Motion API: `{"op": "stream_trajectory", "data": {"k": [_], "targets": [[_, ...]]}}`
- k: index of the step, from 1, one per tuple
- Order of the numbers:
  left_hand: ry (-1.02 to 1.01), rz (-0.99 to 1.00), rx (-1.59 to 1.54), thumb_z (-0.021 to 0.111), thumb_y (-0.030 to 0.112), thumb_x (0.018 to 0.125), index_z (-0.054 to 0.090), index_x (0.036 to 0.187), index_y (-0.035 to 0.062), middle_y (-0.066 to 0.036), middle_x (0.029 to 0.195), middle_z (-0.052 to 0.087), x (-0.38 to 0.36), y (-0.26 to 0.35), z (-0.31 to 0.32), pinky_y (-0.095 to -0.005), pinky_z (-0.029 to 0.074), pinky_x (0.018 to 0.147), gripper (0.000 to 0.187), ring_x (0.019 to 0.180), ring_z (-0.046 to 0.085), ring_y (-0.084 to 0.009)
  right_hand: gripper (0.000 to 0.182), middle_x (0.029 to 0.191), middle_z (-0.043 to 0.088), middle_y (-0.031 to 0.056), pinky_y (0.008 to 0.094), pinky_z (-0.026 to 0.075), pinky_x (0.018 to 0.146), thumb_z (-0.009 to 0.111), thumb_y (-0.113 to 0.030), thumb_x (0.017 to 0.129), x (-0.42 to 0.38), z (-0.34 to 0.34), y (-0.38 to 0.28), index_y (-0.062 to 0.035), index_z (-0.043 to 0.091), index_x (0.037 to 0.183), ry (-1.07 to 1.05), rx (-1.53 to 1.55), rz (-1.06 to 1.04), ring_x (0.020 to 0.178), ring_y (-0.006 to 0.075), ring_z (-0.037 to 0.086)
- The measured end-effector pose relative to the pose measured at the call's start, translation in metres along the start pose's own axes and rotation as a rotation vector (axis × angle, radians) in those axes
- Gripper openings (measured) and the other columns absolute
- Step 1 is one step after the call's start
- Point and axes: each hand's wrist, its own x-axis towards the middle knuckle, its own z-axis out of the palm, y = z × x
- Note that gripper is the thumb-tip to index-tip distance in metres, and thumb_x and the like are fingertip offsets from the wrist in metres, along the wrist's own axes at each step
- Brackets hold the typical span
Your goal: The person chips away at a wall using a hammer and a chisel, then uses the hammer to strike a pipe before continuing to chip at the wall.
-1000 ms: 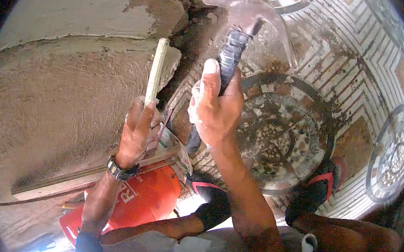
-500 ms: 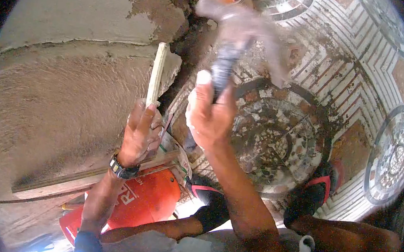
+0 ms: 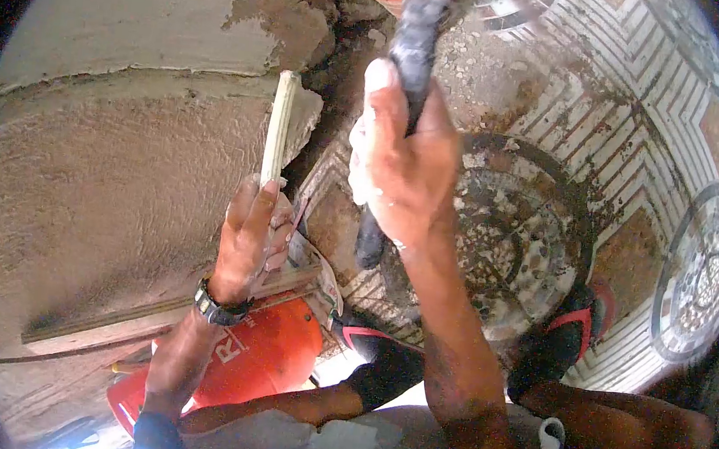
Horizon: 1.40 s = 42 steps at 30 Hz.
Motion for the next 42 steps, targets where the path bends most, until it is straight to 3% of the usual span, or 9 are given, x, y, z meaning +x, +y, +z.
{"op": "stream_trajectory", "data": {"k": [5,13,17,20,30,33,34,38,42], "targets": [[-0.005,-0.016,-0.060,0.049,0.034,0.099,0.040,0.101,0.0146,0.003,0.069,0.043,0.002,-0.002,0.000,-0.0222,0.029,0.038,0.021,0.048,0.038,-0.0050,0.047,0.061,0.054,0.0078,0.0346,0.043,0.043,0.054,-0.049,0.093,0.007,-0.017,0.056,-0.0021,0.056,0.089,-0.207,-0.581,0.213,0.046,0.0168,0.052],[-0.066,-0.018,-0.157,0.048,0.033,0.099,0.039,0.101,0.0162,0.003,0.070,0.044,0.001,0.001,-0.002,-0.0216,0.028,0.038,0.019,0.049,0.037,-0.0048,0.026,0.058,0.045,-0.0007,0.0256,0.037,0.034,0.051,-0.036,0.098,-0.004,0.004,-0.007,-0.0103,0.050,0.093,0.018,-0.049,-0.143,0.041,0.0093,0.044],[-0.031,-0.015,-0.128,0.049,0.032,0.099,0.041,0.103,0.0161,0.004,0.070,0.043,0.001,0.003,0.001,-0.0205,0.028,0.038,0.018,0.048,0.037,-0.0043,0.023,0.058,0.045,-0.0016,0.0258,0.036,0.034,0.054,-0.035,0.097,0.007,-0.007,0.072,-0.0128,0.050,0.094,0.002,-0.125,-0.149,0.041,0.0089,0.045],[-0.022,0.053,-0.048,0.049,0.032,0.099,0.046,0.105,0.0151,0.005,0.069,0.041,0.006,-0.003,0.003,-0.0189,0.024,0.036,0.018,0.046,0.033,-0.0029,0.048,0.058,0.051,0.0016,0.0298,0.042,0.043,0.054,-0.053,0.092,0.019,-0.029,0.062,-0.0047,0.055,0.092,-0.108,-0.497,0.280,0.046,0.0133,0.051],[0.011,0.339,0.648,0.061,0.013,0.088,0.045,0.122,0.0055,-0.014,0.094,0.050,0.024,-0.042,-0.028,-0.0314,0.043,0.045,0.039,0.063,0.054,-0.0158,0.028,0.057,0.047,0.0003,0.0268,0.039,0.035,0.054,-0.034,0.095,-0.003,-0.001,0.050,-0.0075,0.051,0.090,0.179,0.227,-0.056,0.041,0.0091,0.046],[0.048,0.149,0.344,0.060,0.023,0.091,0.044,0.113,0.0049,-0.012,0.082,0.052,0.015,-0.023,-0.013,-0.0302,0.039,0.042,0.033,0.055,0.050,-0.0139,0.032,0.057,0.047,-0.0001,0.0278,0.038,0.036,0.057,-0.038,0.094,0.015,-0.027,0.081,-0.0074,0.051,0.089,-0.125,-0.388,0.127,0.041,0.0094,0.045],[0.055,-0.042,0.046,0.060,0.026,0.092,0.043,0.110,0.0049,-0.011,0.077,0.053,0.012,-0.014,-0.007,-0.0297,0.038,0.041,0.032,0.053,0.049,-0.0130,0.031,0.057,0.045,-0.0006,0.0277,0.037,0.035,0.057,-0.038,0.093,0.012,-0.023,0.059,-0.0081,0.050,0.087,-0.045,-0.302,0.185,0.040,0.0095,0.043],[0.080,0.335,0.399,0.049,0.031,0.099,0.044,0.097,0.0169,0.005,0.067,0.041,0.029,-0.042,-0.015,-0.0201,0.025,0.036,0.015,0.047,0.035,-0.0039,0.034,0.057,0.046,-0.0014,0.0256,0.037,0.035,0.055,-0.039,0.095,0.004,-0.020,0.013,-0.0086,0.046,0.083,0.071,-0.013,0.030,0.041,0.0082,0.045],[0.050,0.009,-0.063,0.049,0.030,0.099,0.044,0.097,0.0166,0.005,0.067,0.041,0.007,-0.010,0.003,-0.0201,0.025,0.036,0.015,0.046,0.036,-0.0037,0.028,0.058,0.046,-0.0021,0.0247,0.039,0.035,0.054,-0.034,0.097,-0.009,0.001,0.023,-0.0090,0.044,0.088,0.162,0.229,-0.217,0.042,0.0067,0.044]]}}
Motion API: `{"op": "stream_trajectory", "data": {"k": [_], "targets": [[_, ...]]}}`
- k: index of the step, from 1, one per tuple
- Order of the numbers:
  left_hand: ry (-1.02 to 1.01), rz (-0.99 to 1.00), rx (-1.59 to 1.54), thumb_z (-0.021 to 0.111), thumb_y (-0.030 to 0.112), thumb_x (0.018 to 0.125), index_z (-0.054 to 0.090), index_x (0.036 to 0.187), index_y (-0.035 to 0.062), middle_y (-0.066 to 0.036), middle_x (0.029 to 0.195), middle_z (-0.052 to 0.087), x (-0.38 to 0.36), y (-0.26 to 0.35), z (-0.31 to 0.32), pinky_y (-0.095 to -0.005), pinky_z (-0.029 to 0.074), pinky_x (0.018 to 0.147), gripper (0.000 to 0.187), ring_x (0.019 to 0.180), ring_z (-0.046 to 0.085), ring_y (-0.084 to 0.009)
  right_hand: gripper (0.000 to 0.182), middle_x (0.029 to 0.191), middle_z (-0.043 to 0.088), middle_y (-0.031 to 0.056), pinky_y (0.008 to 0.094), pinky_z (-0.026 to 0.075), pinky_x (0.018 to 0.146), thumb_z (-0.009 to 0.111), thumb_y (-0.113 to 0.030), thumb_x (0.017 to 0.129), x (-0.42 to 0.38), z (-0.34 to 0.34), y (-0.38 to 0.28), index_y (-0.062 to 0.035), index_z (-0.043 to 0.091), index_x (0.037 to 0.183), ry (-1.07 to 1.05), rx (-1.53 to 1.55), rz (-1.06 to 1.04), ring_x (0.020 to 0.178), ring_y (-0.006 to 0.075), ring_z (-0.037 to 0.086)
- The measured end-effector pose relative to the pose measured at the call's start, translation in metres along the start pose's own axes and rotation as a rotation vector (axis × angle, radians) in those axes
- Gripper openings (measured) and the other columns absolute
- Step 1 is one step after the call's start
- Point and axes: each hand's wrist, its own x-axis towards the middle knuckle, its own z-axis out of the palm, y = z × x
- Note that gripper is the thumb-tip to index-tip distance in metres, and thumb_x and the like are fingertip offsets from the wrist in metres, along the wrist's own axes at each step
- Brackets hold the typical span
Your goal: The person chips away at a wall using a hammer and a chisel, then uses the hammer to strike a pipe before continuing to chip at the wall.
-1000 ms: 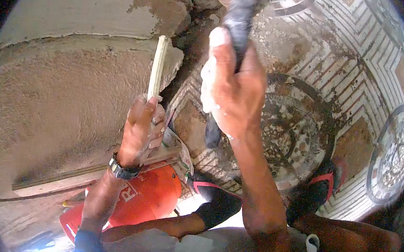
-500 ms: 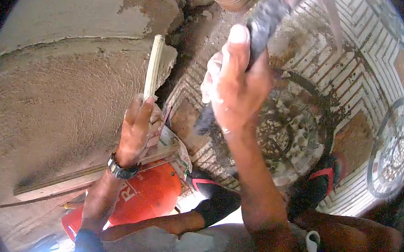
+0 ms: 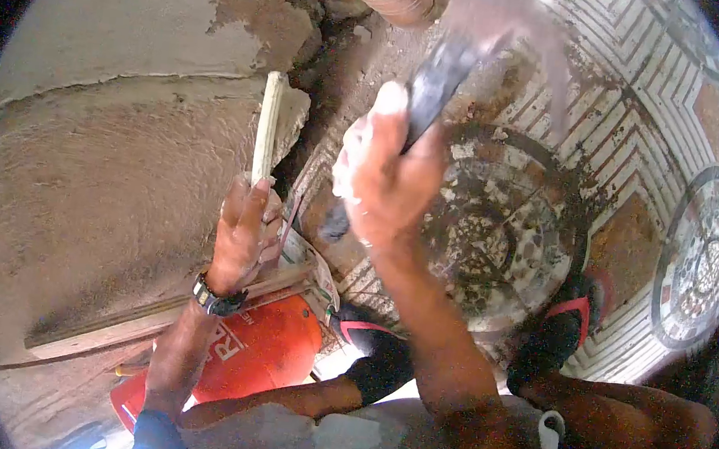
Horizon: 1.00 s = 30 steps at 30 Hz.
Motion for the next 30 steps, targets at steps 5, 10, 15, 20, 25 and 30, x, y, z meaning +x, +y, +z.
{"op": "stream_trajectory", "data": {"k": [5,10,15,20,25,30], "targets": [[-0.003,-0.009,0.011,0.049,0.030,0.099,0.045,0.098,0.0166,0.005,0.068,0.042,0.001,-0.003,-0.001,-0.0203,0.025,0.036,0.015,0.046,0.036,-0.0035,0.031,0.062,0.052,0.0012,0.0279,0.042,0.039,0.057,-0.038,0.094,0.001,-0.043,0.090,-0.0073,0.053,0.091,-0.307,-0.760,0.166,0.045,0.0104,0.050],[-0.061,0.045,-0.053,0.050,0.030,0.099,0.046,0.101,0.0167,0.004,0.068,0.042,0.004,-0.008,-0.005,-0.0201,0.026,0.035,0.014,0.046,0.036,-0.0030,0.031,0.056,0.044,-0.0001,0.0272,0.037,0.034,0.053,-0.038,0.097,-0.002,-0.005,0.005,-0.0086,0.046,0.088,-0.077,-0.210,0.197,0.040,0.0108,0.043],[0.000,0.039,0.021,0.049,0.030,0.099,0.046,0.099,0.0152,0.005,0.068,0.042,0.002,0.002,0.000,-0.0192,0.026,0.036,0.015,0.046,0.035,-0.0022,0.030,0.057,0.051,0.0016,0.0283,0.042,0.038,0.056,-0.038,0.095,0.006,-0.023,0.055,-0.0079,0.052,0.092,-0.143,-0.148,0.073,0.043,0.0109,0.050],[-0.038,0.024,-0.033,0.049,0.031,0.100,0.044,0.091,0.0148,0.006,0.069,0.042,0.013,0.010,0.000,-0.0185,0.027,0.037,0.019,0.048,0.035,-0.0012,0.039,0.053,0.051,0.0029,0.0315,0.042,0.039,0.057,-0.044,0.092,0.020,-0.033,0.042,-0.0057,0.053,0.090,-0.263,-0.613,0.458,0.041,0.0143,0.051],[-0.050,0.051,0.002,0.050,0.034,0.099,0.042,0.090,0.0142,0.006,0.069,0.041,0.002,0.004,0.004,-0.0182,0.026,0.037,0.023,0.047,0.033,-0.0017,0.037,0.052,0.043,-0.0010,0.0274,0.036,0.032,0.057,-0.041,0.094,0.029,-0.016,-0.007,-0.0082,0.045,0.082,-0.128,-0.288,0.377,0.036,0.0100,0.041],[-0.049,0.562,0.933,0.063,0.002,0.073,0.047,0.118,0.0030,-0.017,0.095,0.044,0.029,-0.046,-0.037,-0.0410,0.042,0.052,0.048,0.071,0.050,-0.0317,0.037,0.055,0.046,-0.0008,0.0270,0.037,0.033,0.058,-0.042,0.094,0.028,-0.014,-0.019,-0.0083,0.046,0.086,-0.160,-0.252,0.371,0.038,0.0093,0.043]]}}
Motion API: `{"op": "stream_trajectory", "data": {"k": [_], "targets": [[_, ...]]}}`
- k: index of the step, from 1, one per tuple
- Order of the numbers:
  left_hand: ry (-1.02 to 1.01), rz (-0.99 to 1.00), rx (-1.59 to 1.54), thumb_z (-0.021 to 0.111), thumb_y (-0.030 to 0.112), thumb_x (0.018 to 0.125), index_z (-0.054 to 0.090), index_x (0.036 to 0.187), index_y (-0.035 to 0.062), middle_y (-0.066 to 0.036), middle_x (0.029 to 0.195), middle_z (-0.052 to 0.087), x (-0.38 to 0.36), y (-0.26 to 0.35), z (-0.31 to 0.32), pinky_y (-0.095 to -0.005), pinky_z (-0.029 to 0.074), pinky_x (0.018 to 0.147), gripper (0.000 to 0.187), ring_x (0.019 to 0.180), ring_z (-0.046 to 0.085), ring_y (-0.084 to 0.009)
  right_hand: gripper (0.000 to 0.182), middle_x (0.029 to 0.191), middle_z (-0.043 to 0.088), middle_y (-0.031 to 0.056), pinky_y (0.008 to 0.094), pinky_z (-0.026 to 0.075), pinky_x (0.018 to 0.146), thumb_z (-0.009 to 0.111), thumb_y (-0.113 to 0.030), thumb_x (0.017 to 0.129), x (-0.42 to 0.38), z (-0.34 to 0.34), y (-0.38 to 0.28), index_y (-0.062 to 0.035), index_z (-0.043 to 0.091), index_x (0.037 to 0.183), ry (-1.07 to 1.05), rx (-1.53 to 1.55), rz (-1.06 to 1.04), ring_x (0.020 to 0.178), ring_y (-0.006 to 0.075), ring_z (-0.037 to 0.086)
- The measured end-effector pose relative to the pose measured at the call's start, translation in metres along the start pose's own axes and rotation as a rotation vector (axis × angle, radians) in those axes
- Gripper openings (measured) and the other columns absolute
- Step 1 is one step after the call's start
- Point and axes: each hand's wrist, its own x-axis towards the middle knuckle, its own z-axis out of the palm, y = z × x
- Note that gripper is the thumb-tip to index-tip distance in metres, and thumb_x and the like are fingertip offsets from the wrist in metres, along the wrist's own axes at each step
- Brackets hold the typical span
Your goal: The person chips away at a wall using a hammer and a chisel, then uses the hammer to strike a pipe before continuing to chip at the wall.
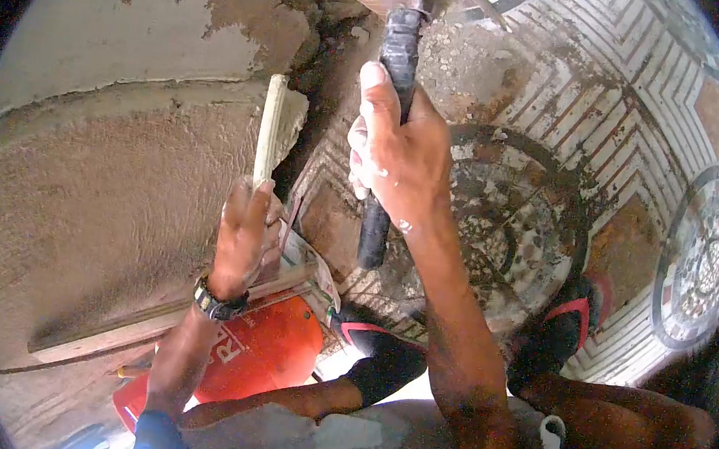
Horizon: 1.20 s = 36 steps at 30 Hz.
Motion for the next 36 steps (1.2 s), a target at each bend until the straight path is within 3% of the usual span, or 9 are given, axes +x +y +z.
{"op": "stream_trajectory", "data": {"k": [4,9,12,16,17,22,25,27,36], "targets": [[0.068,-0.146,-0.324,0.047,0.029,0.100,0.041,0.097,0.0164,0.005,0.068,0.041,0.002,0.020,-0.003,-0.0202,0.026,0.034,0.014,0.044,0.036,-0.0032,0.032,0.055,0.046,-0.0023,0.0258,0.037,0.033,0.059,-0.039,0.094,-0.007,0.002,0.014,-0.0093,0.047,0.088,-0.004,-0.023,-0.013,0.038,0.0081,0.043],[0.070,-0.187,-0.381,0.049,0.030,0.099,0.043,0.099,0.0151,0.005,0.068,0.042,0.001,0.017,-0.006,-0.0209,0.026,0.035,0.016,0.045,0.036,-0.0039,0.030,0.060,0.049,-0.0019,0.0258,0.039,0.036,0.059,-0.036,0.094,-0.007,0.011,0.055,-0.0084,0.049,0.091,0.007,0.014,-0.052,0.042,0.0084,0.047],[-0.002,-0.573,-0.931,0.052,0.030,0.097,0.041,0.100,0.0076,-0.001,0.071,0.045,0.004,0.053,-0.022,-0.0259,0.035,0.039,0.026,0.049,0.042,-0.0087,0.036,0.064,0.055,0.0017,0.0273,0.042,0.039,0.061,-0.039,0.091,0.018,0.005,0.086,-0.0042,0.054,0.097,-0.087,-0.819,-0.127,0.046,0.0105,0.052],[0.007,-0.487,-0.823,0.048,0.035,0.099,0.043,0.100,0.0125,0.004,0.068,0.043,0.000,0.039,-0.015,-0.0224,0.030,0.039,0.024,0.049,0.038,-0.0050,0.033,0.062,0.053,0.0011,0.0265,0.042,0.040,0.058,-0.037,0.094,-0.004,0.008,0.051,-0.0048,0.052,0.091,-0.004,-0.120,0.012,0.047,0.0095,0.052],[0.015,-0.502,-0.864,0.049,0.033,0.099,0.045,0.102,0.0144,0.005,0.068,0.041,0.000,0.037,-0.013,-0.0211,0.027,0.037,0.020,0.047,0.036,-0.0042,0.031,0.061,0.050,-0.0014,0.0270,0.040,0.037,0.056,-0.035,0.095,-0.007,0.011,0.044,-0.0067,0.048,0.087,0.005,-0.038,-0.209,0.045,0.0089,0.049],[0.038,-0.514,-0.924,0.049,0.032,0.100,0.047,0.104,0.0165,0.005,0.068,0.039,0.001,0.029,-0.012,-0.0197,0.023,0.035,0.016,0.046,0.033,-0.0035,0.025,0.059,0.050,0.0013,0.0280,0.040,0.036,0.055,-0.031,0.095,-0.018,0.026,0.069,-0.0083,0.049,0.087,0.106,0.443,-0.326,0.041,0.0104,0.046],[0.003,-0.500,-0.964,0.049,0.033,0.100,0.047,0.103,0.0167,0.005,0.068,0.040,0.003,0.031,-0.011,-0.0193,0.023,0.035,0.017,0.046,0.034,-0.0035,0.030,0.059,0.053,0.0024,0.0312,0.041,0.037,0.057,-0.035,0.094,0.004,0.017,0.110,-0.0058,0.054,0.096,0.017,-0.286,-0.070,0.041,0.0119,0.047],[0.004,-0.486,-0.948,0.049,0.033,0.100,0.047,0.103,0.0168,0.005,0.068,0.040,0.005,0.035,-0.014,-0.0191,0.023,0.035,0.017,0.046,0.034,-0.0034,0.033,0.059,0.053,0.0023,0.0323,0.041,0.037,0.058,-0.037,0.093,0.003,0.012,0.097,-0.0049,0.055,0.100,0.040,-0.296,0.183,0.042,0.0122,0.048],[0.040,-0.501,-0.922,0.051,0.037,0.098,0.045,0.101,0.0157,0.005,0.070,0.041,0.004,0.041,-0.015,-0.0189,0.024,0.036,0.022,0.046,0.034,-0.0026,0.028,0.057,0.047,-0.0021,0.0255,0.037,0.034,0.055,-0.034,0.096,-0.014,0.029,0.048,-0.0102,0.046,0.084,0.124,0.344,-0.252,0.041,0.0077,0.045]]}}
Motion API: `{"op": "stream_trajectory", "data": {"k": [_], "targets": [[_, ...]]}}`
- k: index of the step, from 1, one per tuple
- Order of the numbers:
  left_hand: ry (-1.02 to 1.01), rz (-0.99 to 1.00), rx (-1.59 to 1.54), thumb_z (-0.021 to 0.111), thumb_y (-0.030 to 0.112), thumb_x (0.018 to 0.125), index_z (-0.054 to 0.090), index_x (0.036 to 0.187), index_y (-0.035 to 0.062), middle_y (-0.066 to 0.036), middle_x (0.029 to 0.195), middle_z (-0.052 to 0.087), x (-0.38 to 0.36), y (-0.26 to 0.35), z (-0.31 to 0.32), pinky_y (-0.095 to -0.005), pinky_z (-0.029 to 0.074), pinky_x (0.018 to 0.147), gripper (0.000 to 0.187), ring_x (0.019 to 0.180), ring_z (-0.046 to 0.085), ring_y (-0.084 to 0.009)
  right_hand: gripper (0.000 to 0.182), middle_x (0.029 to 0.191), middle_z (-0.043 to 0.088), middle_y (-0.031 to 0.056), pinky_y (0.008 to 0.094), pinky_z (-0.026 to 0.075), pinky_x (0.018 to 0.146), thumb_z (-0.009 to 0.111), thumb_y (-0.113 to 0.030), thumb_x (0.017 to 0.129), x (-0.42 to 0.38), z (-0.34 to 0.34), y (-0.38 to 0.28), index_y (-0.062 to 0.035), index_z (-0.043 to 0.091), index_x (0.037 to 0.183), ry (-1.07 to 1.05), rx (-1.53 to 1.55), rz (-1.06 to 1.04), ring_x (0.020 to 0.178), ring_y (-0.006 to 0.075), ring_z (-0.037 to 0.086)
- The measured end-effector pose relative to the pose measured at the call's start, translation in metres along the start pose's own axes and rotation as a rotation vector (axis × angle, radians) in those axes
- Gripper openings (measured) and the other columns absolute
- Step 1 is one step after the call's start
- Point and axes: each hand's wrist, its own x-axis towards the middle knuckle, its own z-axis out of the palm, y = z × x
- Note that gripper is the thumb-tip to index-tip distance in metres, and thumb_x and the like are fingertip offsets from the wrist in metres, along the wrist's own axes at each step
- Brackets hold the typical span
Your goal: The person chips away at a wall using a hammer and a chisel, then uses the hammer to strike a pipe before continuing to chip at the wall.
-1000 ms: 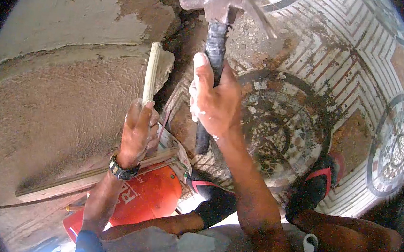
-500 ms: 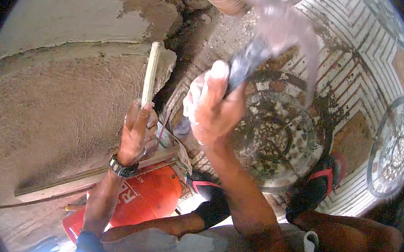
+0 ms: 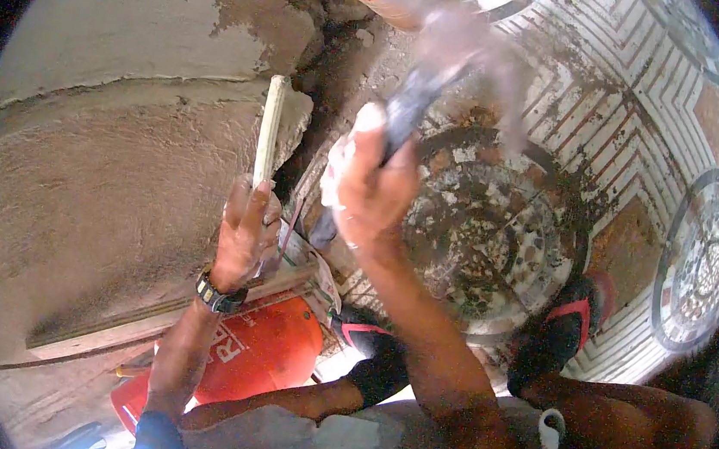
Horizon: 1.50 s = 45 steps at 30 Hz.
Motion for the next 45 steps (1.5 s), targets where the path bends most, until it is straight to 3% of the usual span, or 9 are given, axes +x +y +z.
{"op": "stream_trajectory", "data": {"k": [4,16,21,25,28,30,33,36,45], "targets": [[-0.042,0.044,0.075,0.052,0.037,0.097,0.045,0.097,0.0159,0.006,0.069,0.041,0.002,0.011,0.004,-0.0184,0.025,0.037,0.022,0.047,0.035,-0.0024,0.036,0.065,0.060,0.0060,0.0369,0.050,0.057,0.060,-0.039,0.091,0.017,-0.033,0.050,-0.0025,0.058,0.095,-0.217,-0.869,0.310,0.058,0.0216,0.059],[0.077,0.257,0.415,0.050,0.031,0.099,0.042,0.089,0.0141,0.006,0.062,0.040,0.017,-0.001,0.004,-0.0209,0.025,0.035,0.021,0.044,0.033,-0.0031,0.042,0.055,0.044,0.0005,0.0284,0.037,0.033,0.055,-0.046,0.094,0.029,-0.001,-0.023,-0.0085,0.045,0.078,-0.059,-0.275,0.177,0.038,0.0120,0.043],[0.127,0.022,0.475,0.064,0.012,0.083,0.046,0.127,0.0006,-0.029,0.106,0.052,0.009,0.009,0.012,-0.0374,0.048,0.052,0.048,0.067,0.057,-0.0295,0.043,0.054,0.049,0.0004,0.0308,0.039,0.037,0.054,-0.047,0.094,0.029,-0.026,0.023,-0.0049,0.051,0.087,-0.239,-0.621,0.378,0.040,0.0122,0.048],[0.088,0.385,0.819,0.063,0.001,0.077,0.052,0.120,0.0007,-0.040,0.112,0.046,0.022,-0.030,-0.002,-0.0431,0.048,0.054,0.044,0.070,0.058,-0.0423,0.040,0.052,0.045,-0.0004,0.0305,0.038,0.034,0.054,-0.045,0.094,0.038,-0.026,0.018,-0.0084,0.047,0.079,-0.194,-0.505,0.530,0.038,0.0124,0.045],[0.074,0.442,0.842,0.055,0.013,0.089,0.043,0.110,0.0067,-0.014,0.084,0.045,0.027,-0.033,-0.003,-0.0300,0.038,0.044,0.025,0.056,0.048,-0.0189,0.037,0.053,0.040,-0.0009,0.0282,0.034,0.034,0.056,-0.042,0.093,0.041,-0.021,0.006,-0.0089,0.047,0.080,0.021,-0.268,0.440,0.037,0.0112,0.040],[0.051,0.434,0.795,0.055,0.013,0.090,0.043,0.110,0.0070,-0.015,0.084,0.045,0.029,-0.034,-0.005,-0.0307,0.038,0.044,0.024,0.056,0.048,-0.0197,0.039,0.052,0.039,-0.0001,0.0288,0.034,0.034,0.052,-0.045,0.094,0.038,-0.017,0.002,-0.0092,0.045,0.080,0.114,-0.144,0.340,0.037,0.0124,0.039],[0.033,0.419,0.730,0.061,0.000,0.078,0.053,0.117,0.0014,-0.045,0.108,0.043,0.033,-0.035,-0.004,-0.0462,0.050,0.056,0.040,0.070,0.056,-0.0474,0.041,0.052,0.038,-0.0004,0.0285,0.034,0.033,0.051,-0.048,0.094,0.028,-0.016,0.022,-0.0087,0.046,0.083,0.197,-0.020,0.336,0.037,0.0120,0.040],[0.021,0.454,0.807,0.060,0.000,0.078,0.053,0.117,0.0009,-0.045,0.107,0.043,0.030,-0.037,-0.006,-0.0466,0.050,0.057,0.040,0.073,0.056,-0.0487,0.044,0.053,0.040,-0.0023,0.0279,0.035,0.033,0.055,-0.051,0.092,0.035,-0.027,0.054,-0.0077,0.050,0.088,-0.169,-0.711,0.374,0.039,0.0102,0.043],[0.001,0.608,1.051,0.062,0.002,0.077,0.052,0.119,0.0009,-0.043,0.108,0.043,0.025,-0.020,-0.007,-0.0505,0.049,0.062,0.043,0.076,0.056,-0.0510,0.035,0.059,0.046,-0.0007,0.0282,0.037,0.037,0.050,-0.044,0.097,0.036,-0.021,0.029,-0.0105,0.049,0.087,0.186,0.028,0.249,0.041,0.0102,0.042]]}}
